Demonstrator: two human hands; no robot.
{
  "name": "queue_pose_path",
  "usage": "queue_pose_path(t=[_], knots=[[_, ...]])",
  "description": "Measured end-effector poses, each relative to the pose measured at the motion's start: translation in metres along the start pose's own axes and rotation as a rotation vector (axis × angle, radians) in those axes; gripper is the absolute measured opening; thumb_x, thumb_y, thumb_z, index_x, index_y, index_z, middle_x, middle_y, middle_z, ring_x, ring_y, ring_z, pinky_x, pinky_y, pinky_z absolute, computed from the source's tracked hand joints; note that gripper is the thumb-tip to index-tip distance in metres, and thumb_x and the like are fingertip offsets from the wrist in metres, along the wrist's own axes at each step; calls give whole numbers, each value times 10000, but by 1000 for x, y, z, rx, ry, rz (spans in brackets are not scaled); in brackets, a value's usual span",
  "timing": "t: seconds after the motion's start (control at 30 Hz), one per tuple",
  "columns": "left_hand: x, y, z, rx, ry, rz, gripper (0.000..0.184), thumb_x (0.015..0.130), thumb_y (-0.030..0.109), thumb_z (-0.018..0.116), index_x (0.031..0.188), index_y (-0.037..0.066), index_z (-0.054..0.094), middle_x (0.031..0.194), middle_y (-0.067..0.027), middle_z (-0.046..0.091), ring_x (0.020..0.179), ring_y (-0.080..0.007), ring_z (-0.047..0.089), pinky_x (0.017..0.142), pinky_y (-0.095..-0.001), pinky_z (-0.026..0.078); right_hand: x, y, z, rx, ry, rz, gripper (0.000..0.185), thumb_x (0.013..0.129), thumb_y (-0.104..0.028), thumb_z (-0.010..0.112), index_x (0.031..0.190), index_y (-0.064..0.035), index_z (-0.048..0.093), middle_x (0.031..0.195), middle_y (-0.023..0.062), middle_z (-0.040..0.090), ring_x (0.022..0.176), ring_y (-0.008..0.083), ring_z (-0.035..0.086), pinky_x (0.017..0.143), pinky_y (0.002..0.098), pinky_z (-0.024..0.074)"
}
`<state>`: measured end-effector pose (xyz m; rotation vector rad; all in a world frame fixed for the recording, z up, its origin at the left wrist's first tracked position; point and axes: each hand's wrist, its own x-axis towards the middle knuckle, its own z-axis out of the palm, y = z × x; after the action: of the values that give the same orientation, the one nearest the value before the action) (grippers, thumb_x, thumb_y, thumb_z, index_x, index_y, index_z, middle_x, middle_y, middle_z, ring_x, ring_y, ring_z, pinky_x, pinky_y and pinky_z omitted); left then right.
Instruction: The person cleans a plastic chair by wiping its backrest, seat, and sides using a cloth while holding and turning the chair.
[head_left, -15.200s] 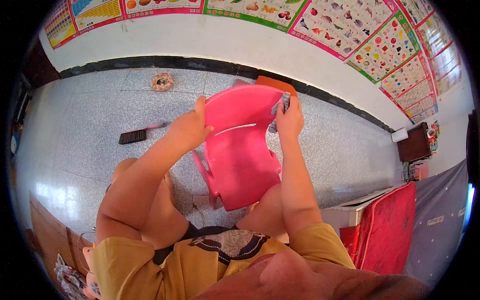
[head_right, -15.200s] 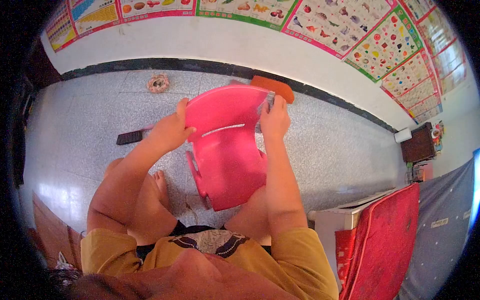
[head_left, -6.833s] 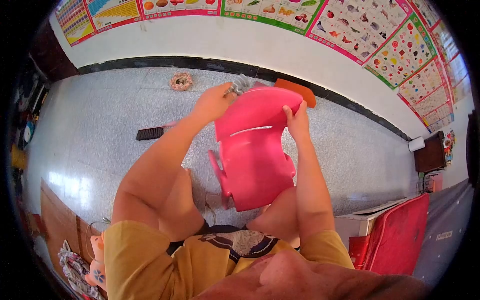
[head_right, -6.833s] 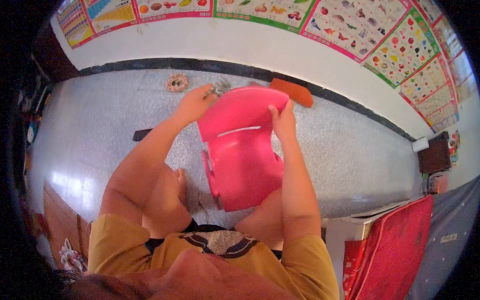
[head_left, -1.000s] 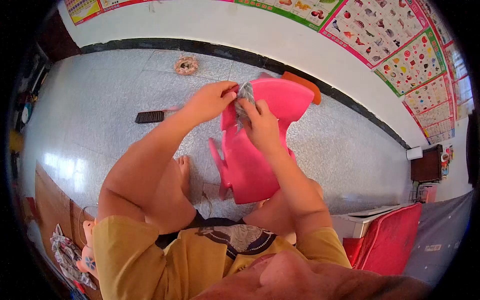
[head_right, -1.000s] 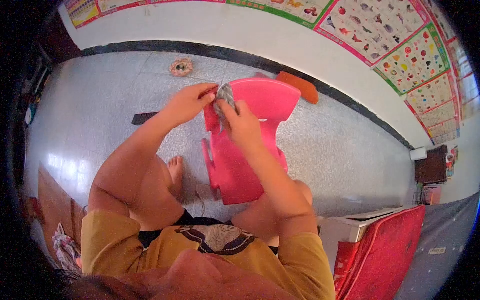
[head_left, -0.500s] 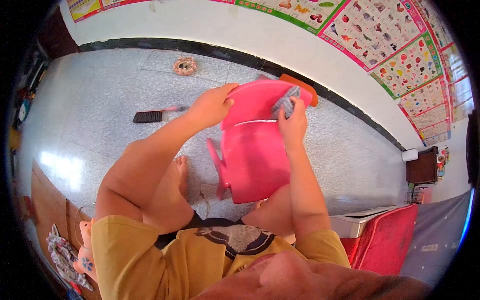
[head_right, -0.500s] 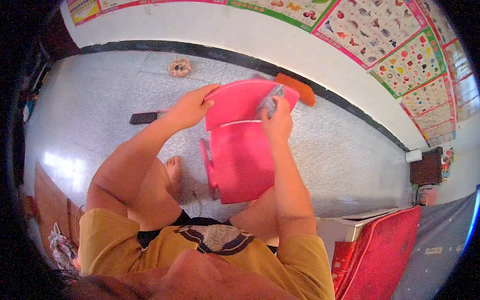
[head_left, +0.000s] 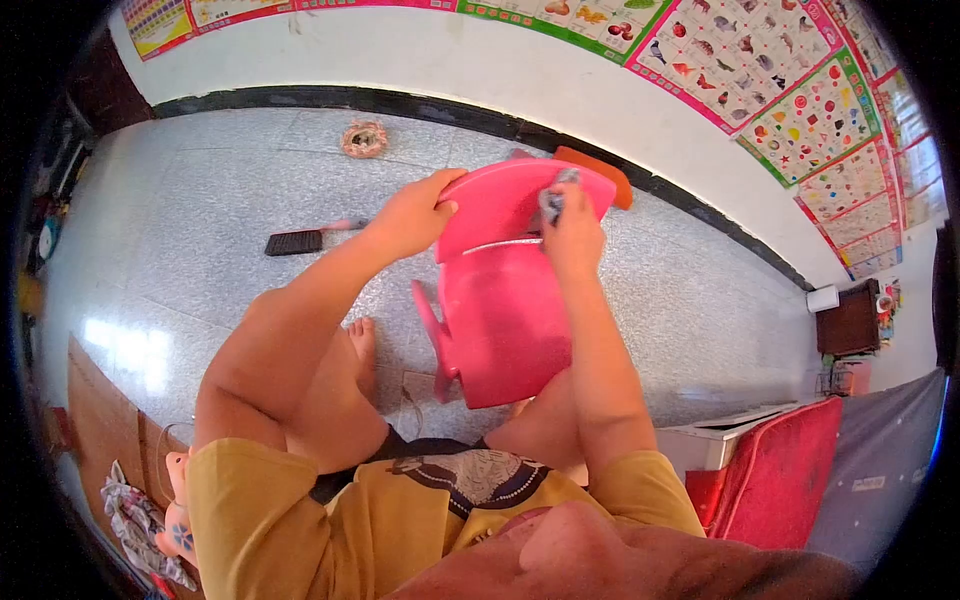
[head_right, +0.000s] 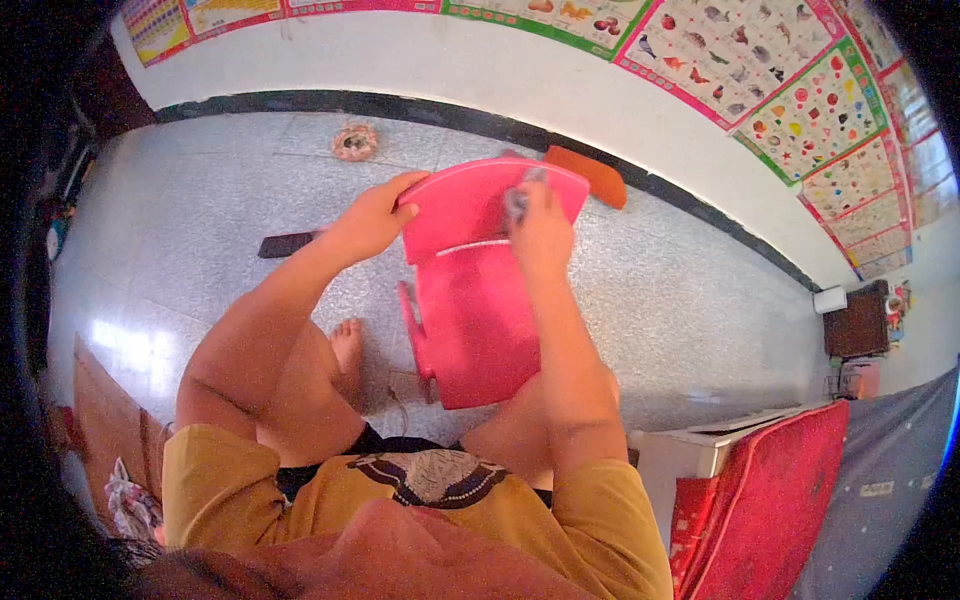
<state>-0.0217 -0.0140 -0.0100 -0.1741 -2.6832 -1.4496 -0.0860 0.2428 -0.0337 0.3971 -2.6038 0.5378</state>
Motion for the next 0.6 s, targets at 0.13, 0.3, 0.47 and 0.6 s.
queue_pose_path(t=[0.13,0.3,0.47,0.6], knots=[[0,1,-2,-6,-31,-22,488,953,68,597,1431,71,499,1268,-209,652,1163,-342,642,993,-409,492,8,38,-22,-76,119,167,486,781,-155,771,1202,-186,529,1119,149,662,958,386,686,750,497,550],[0,0,-1,8,-14,-1,504,954,66,596,1445,88,485,1276,-215,648,1171,-352,639,993,-412,493,-2,34,-9,64,106,-11,449,793,-154,762,1194,-190,562,1124,137,661,950,383,687,748,486,553],[1,-4,3,8,-5,4,501,952,63,595,1439,107,481,1251,-217,658,1156,-362,646,983,-421,498,-22,-28,4,137,-125,-370,434,795,-147,738,1198,-210,589,1037,138,643,883,389,681,709,493,559],[1,3,-3,8,-24,-2,481,954,68,597,1422,103,492,1224,-215,667,1136,-366,652,967,-429,504,-16,-32,16,54,-131,-308,428,793,-153,735,1195,-211,599,1016,144,634,858,387,679,702,491,561]])
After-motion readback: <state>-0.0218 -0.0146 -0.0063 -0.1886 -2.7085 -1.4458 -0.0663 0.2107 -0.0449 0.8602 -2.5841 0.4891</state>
